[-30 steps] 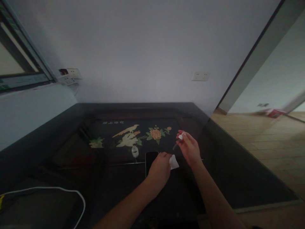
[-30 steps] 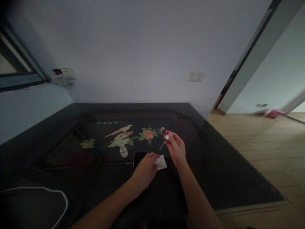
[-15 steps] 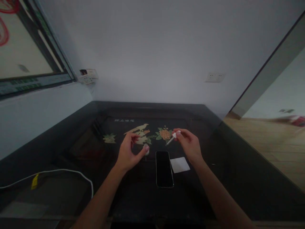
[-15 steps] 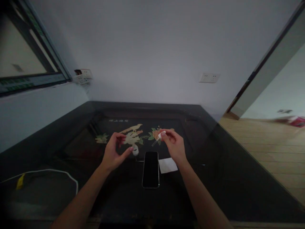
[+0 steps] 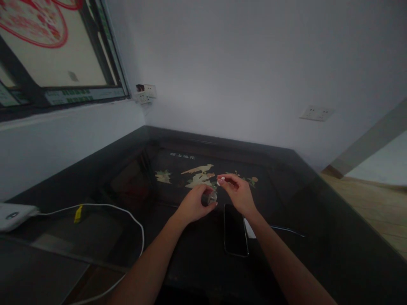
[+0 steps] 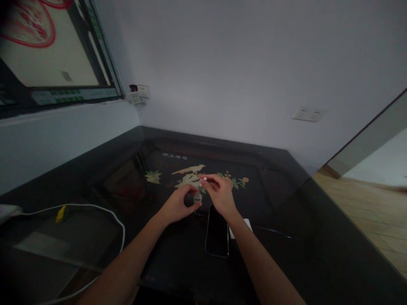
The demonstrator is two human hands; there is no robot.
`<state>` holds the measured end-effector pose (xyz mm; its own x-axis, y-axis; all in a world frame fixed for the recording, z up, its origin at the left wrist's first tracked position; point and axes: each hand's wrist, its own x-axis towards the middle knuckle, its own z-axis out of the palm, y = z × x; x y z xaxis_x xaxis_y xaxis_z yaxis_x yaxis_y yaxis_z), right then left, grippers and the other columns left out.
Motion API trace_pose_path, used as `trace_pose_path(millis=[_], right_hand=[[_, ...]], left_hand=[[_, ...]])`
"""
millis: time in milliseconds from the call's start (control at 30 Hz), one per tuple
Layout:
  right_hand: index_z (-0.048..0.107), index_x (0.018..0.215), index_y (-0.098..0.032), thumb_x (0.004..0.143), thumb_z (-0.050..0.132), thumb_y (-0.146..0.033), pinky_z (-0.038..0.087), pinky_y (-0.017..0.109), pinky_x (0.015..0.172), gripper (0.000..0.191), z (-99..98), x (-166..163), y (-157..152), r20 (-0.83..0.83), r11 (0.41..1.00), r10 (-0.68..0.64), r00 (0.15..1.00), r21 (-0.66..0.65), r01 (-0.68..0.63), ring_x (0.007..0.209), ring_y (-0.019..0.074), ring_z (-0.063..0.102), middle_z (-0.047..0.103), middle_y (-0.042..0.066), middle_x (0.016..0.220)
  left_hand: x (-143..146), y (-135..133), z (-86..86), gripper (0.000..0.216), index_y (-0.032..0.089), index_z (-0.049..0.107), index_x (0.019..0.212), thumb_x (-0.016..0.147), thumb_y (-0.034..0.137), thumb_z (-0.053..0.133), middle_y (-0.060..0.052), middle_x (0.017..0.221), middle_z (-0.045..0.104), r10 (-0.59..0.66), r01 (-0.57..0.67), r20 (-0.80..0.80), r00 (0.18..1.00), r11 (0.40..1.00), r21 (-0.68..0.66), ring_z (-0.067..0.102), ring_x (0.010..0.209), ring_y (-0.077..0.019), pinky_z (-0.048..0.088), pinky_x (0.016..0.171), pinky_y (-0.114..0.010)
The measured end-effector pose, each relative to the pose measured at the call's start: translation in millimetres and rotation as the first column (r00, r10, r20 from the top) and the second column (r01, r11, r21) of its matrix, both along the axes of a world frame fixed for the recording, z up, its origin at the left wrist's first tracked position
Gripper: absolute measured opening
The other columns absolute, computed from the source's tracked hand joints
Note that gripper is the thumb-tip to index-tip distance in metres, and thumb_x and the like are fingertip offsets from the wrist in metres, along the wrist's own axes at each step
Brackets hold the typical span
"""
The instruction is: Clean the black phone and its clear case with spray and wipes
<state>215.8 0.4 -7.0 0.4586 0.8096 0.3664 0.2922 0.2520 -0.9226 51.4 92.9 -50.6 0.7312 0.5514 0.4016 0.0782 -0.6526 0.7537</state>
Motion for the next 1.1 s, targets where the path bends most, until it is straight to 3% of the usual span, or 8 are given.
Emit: trace_pose_path(millis=[133,367,533,767,1100], right_hand=[[0.078,0.099,-0.027,0.087,0.074,-0.041,0.055,0.037,0.086,0.019,-6.9,-0.7,1.1,0.077,0.999,0.015,0.997,-0.032,-0.013,0.099,0.0238,0.07,0.076,0.005,0.105],[0.077,0.099,-0.026,0.09,0.072,-0.037,0.052,0.033,0.081,0.015,-17.3,-2.4,-0.8,0.299,0.985,0.113,0.948,-0.158,-0.067,0.09,0.0198,0.07,0.076,0.003,0.097],[0.075,0.099,-0.022,0.09,0.072,-0.033,0.052,0.032,0.081,0.015,-21.2,-3.9,-2.0,0.389,0.983,0.091,0.917,-0.18,-0.022,0.09,0.0196,0.07,0.075,0.003,0.097],[0.074,0.098,-0.023,0.089,0.073,-0.034,0.054,0.033,0.084,0.014,-19.1,-3.5,-7.4,0.377,0.99,0.054,0.925,-0.14,-0.001,0.089,0.0202,0.072,0.076,0.003,0.096],[0.074,0.097,-0.022,0.089,0.073,-0.031,0.053,0.03,0.08,0.012,-16.8,-3.0,-6.7,0.407,0.981,0.075,0.91,-0.194,0.006,0.085,0.0183,0.071,0.076,0.002,0.093]], left_hand=[[2.1,1.6,-3.6,0.029,0.021,0.066,0.104,0.078,0.028,0.077,-0.007,0.102,0.069,0.026,-0.026,-0.015,1.0,0.999,0.031,0.064,0.097,-0.0235,0.049,0.089,-0.037],[2.2,2.4,-3.0,0.03,0.021,0.067,0.109,0.081,0.026,0.075,-0.006,0.104,0.071,0.008,-0.008,-0.004,1.0,0.999,0.032,0.066,0.096,-0.0223,0.05,0.085,-0.034],[2.9,4.5,-5.3,0.028,0.02,0.067,0.105,0.081,0.029,0.076,-0.005,0.099,0.071,0.007,-0.006,-0.031,1.0,0.999,0.039,0.066,0.092,-0.0219,0.051,0.082,-0.033],[3.4,5.5,-7.6,0.03,0.022,0.068,0.109,0.081,0.03,0.076,-0.004,0.099,0.072,0.003,-0.003,-0.02,1.0,1.0,0.013,0.067,0.092,-0.0212,0.052,0.083,-0.034],[4.2,5.8,-7.9,0.029,0.021,0.069,0.108,0.08,0.028,0.077,-0.005,0.099,0.072,0.004,-0.004,-0.018,1.0,1.0,0.004,0.067,0.092,-0.0221,0.052,0.082,-0.035]])
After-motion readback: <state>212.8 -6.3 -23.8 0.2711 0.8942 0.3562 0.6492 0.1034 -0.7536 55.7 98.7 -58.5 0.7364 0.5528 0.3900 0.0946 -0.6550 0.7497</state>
